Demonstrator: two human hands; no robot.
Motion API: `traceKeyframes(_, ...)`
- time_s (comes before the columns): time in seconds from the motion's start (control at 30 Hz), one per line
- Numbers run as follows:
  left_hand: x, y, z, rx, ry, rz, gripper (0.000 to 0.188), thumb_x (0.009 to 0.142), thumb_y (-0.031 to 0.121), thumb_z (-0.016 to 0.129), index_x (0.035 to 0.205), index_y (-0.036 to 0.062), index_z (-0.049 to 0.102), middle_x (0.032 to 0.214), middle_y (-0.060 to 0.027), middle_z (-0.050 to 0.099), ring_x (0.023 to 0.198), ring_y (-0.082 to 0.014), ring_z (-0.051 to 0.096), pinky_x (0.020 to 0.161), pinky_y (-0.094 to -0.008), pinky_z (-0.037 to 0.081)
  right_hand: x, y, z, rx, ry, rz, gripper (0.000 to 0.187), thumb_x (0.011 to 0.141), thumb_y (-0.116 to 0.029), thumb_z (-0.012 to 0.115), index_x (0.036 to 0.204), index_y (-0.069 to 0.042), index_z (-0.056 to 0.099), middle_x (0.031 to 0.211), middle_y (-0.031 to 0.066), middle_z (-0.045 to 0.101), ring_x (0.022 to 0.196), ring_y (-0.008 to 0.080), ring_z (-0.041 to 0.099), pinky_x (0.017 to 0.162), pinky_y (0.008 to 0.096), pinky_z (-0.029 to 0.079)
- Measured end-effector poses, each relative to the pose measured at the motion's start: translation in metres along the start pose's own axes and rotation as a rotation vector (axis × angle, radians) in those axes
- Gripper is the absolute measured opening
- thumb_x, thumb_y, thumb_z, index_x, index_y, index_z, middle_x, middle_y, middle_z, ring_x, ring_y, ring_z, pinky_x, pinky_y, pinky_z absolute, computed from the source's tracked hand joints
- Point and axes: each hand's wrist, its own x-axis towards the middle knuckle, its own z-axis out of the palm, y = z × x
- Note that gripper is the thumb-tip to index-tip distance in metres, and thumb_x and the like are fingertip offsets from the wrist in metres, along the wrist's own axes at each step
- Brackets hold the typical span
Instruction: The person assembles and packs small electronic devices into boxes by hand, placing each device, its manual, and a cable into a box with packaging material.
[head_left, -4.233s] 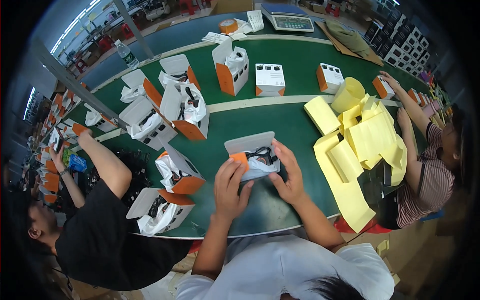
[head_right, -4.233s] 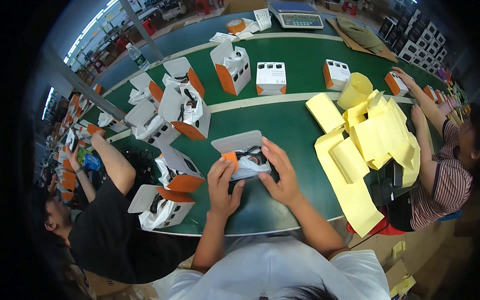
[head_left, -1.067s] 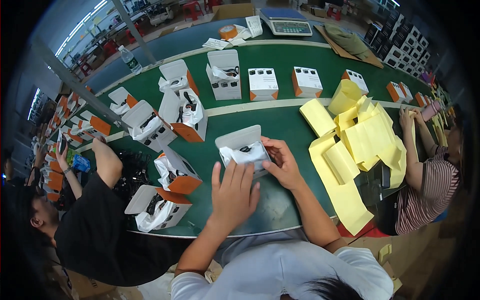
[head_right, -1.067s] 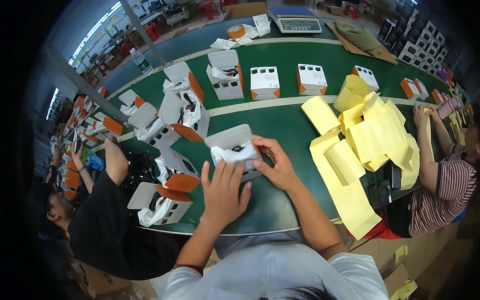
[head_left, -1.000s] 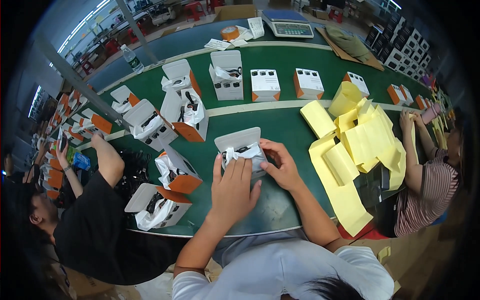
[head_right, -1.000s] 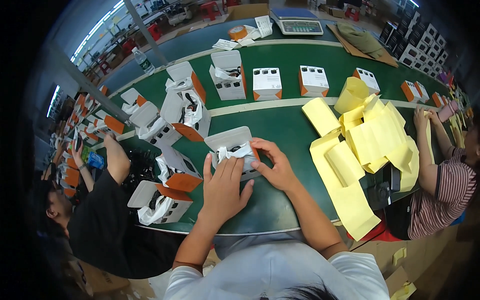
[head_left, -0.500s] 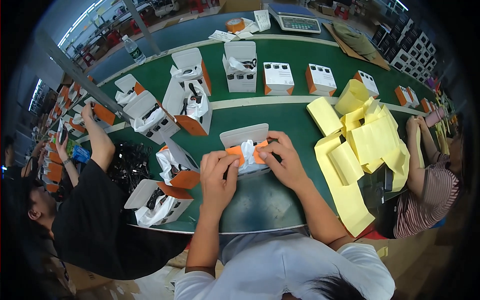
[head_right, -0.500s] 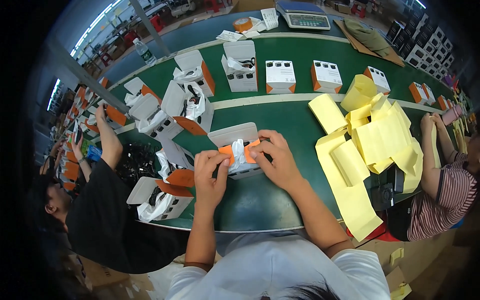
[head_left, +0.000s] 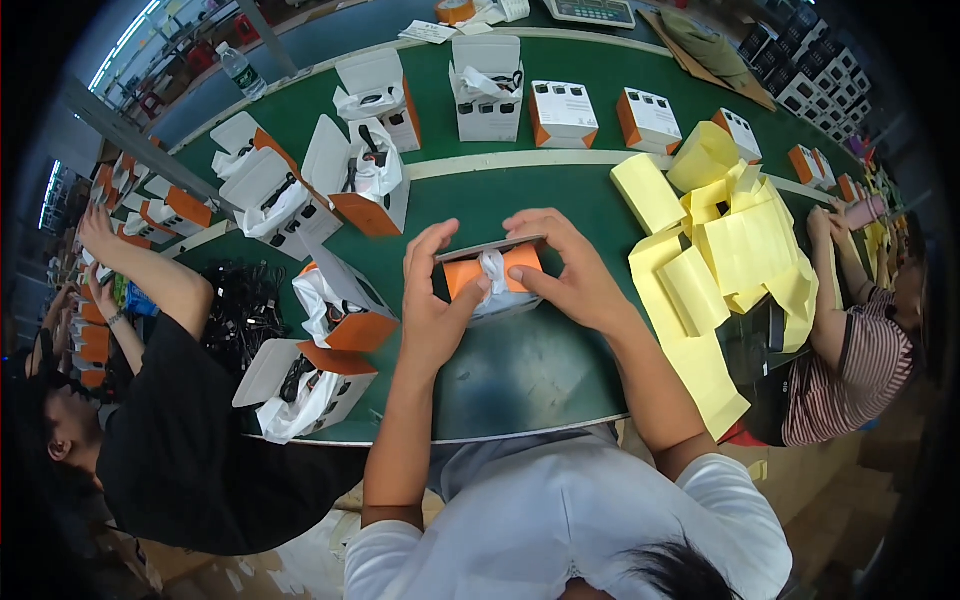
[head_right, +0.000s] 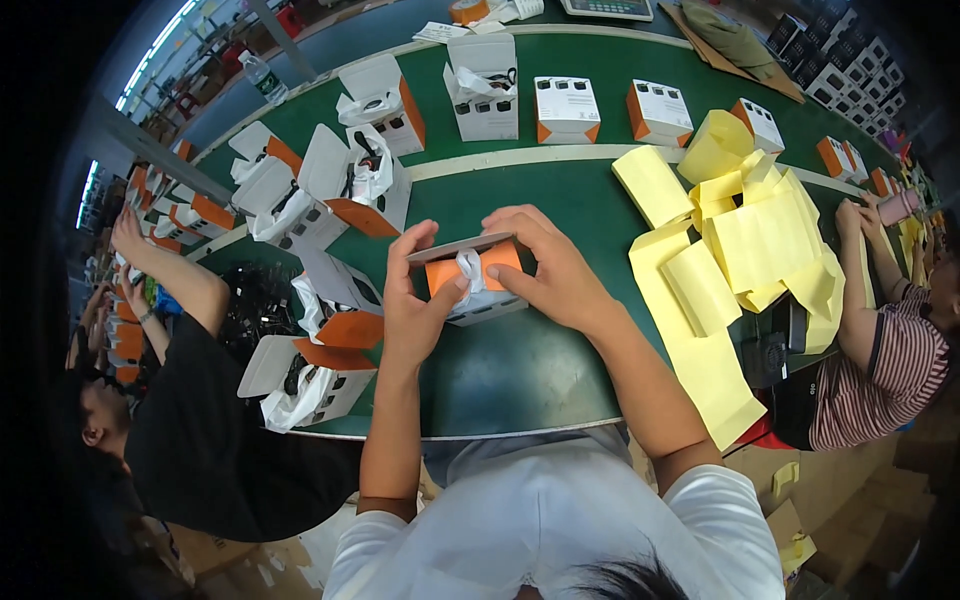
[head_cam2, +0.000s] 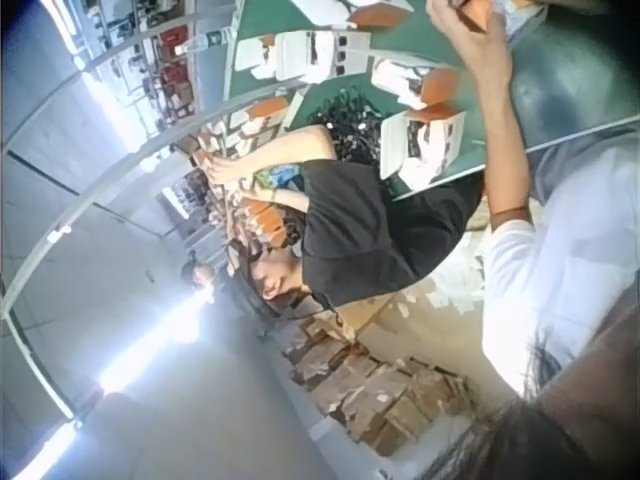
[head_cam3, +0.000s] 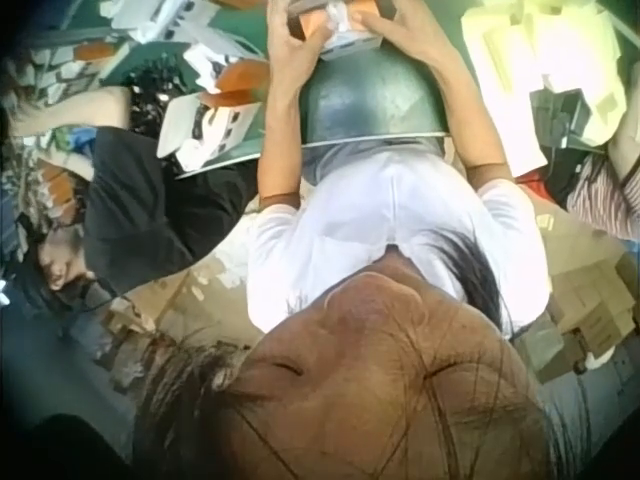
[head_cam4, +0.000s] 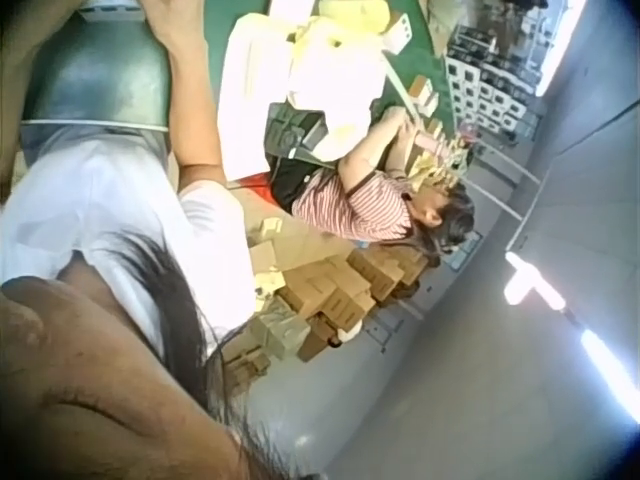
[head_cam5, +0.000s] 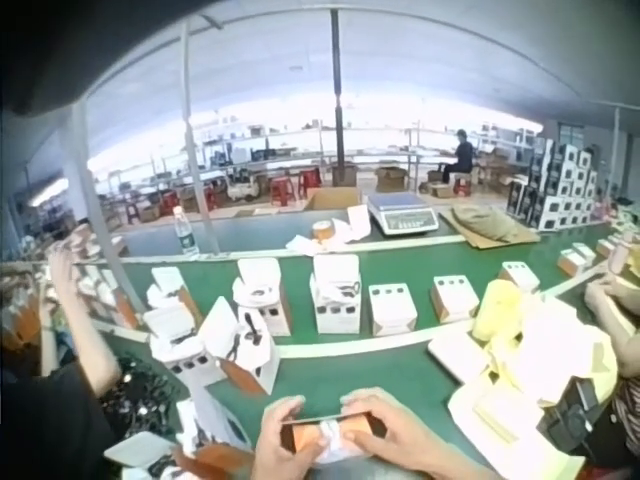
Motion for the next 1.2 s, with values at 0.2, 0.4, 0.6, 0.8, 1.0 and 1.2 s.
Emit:
traceKeyframes(0.2, 0.001, -0.006, -0.012, 0.306, -0.098, 0.48, 0.031, 0.074, -0.011, 0.074, 0.1, 0.0034, 0.066, 0.114, -0.0114, 0.071, 0.108, -0.0303, 0.066, 0.089, -0.0361, 0.052, -0.013, -0.002, -0.008, 0.016, -0.119, -0.127, 0.044, 0.084, -0.011, 0.077, 0.128, -0.012, 0.069, 0.137, 0.0124, 0.058, 0.126, 0.0284, 0.055, 0.104, 0.0394, 0.045)
traceKeyframes(0.4, -0.003, 0.02, -0.029, 0.202, -0.294, 0.326, 0.036, 0.076, -0.004, 0.074, 0.111, 0.0049, 0.071, 0.127, -0.0154, 0.068, 0.126, -0.0354, 0.057, 0.107, -0.0442, 0.043, -0.016, -0.013, -0.006, 0.003, -0.082, -0.056, 0.042, 0.083, -0.012, 0.079, 0.124, -0.013, 0.073, 0.141, 0.0134, 0.056, 0.124, 0.0282, 0.056, 0.102, 0.0382, 0.047)
traceKeyframes(0.6, -0.007, 0.002, -0.035, 0.355, -0.351, 0.461, 0.036, 0.083, 0.006, 0.075, 0.119, 0.0085, 0.073, 0.138, -0.0143, 0.064, 0.131, -0.0391, 0.054, 0.109, -0.047, 0.043, -0.021, -0.015, -0.004, 0.024, -0.108, 0.016, 0.039, 0.083, -0.006, 0.078, 0.121, -0.013, 0.075, 0.145, 0.0147, 0.054, 0.124, 0.0288, 0.057, 0.101, 0.0384, 0.048)
traceKeyframes(0.8, -0.021, 0.002, -0.036, 0.67, -0.28, 0.6, 0.034, 0.086, 0.02, 0.075, 0.12, 0.0159, 0.074, 0.143, -0.0076, 0.061, 0.134, -0.0389, 0.05, 0.111, -0.0548, 0.04, -0.029, -0.006, -0.001, -0.142, -0.089, -0.146, 0.047, 0.082, -0.007, 0.079, 0.127, -0.017, 0.07, 0.154, 0.018, 0.046, 0.138, 0.0366, 0.049, 0.107, 0.042, 0.045)
traceKeyframes(1.0, -0.033, -0.019, -0.027, 0.771, -0.155, 0.688, 0.037, 0.084, 0.024, 0.077, 0.12, 0.0179, 0.073, 0.144, -0.0051, 0.061, 0.136, -0.0385, 0.048, 0.112, -0.0589, 0.036, -0.037, 0.013, 0.017, -0.307, 0.017, -0.293, 0.048, 0.082, -0.015, 0.08, 0.128, -0.019, 0.066, 0.156, 0.0174, 0.043, 0.134, 0.0414, 0.049, 0.103, 0.0444, 0.049)
traceKeyframes(1.2, -0.029, -0.018, -0.02, 0.396, -0.086, 0.512, 0.029, 0.083, 0.015, 0.079, 0.112, 0.0142, 0.076, 0.139, -0.011, 0.062, 0.134, -0.0407, 0.051, 0.11, -0.054, 0.041, -0.036, 0.018, 0.015, -0.299, 0.028, -0.308, 0.047, 0.081, -0.014, 0.08, 0.126, -0.019, 0.067, 0.152, 0.0171, 0.046, 0.131, 0.0414, 0.051, 0.103, 0.0455, 0.049)
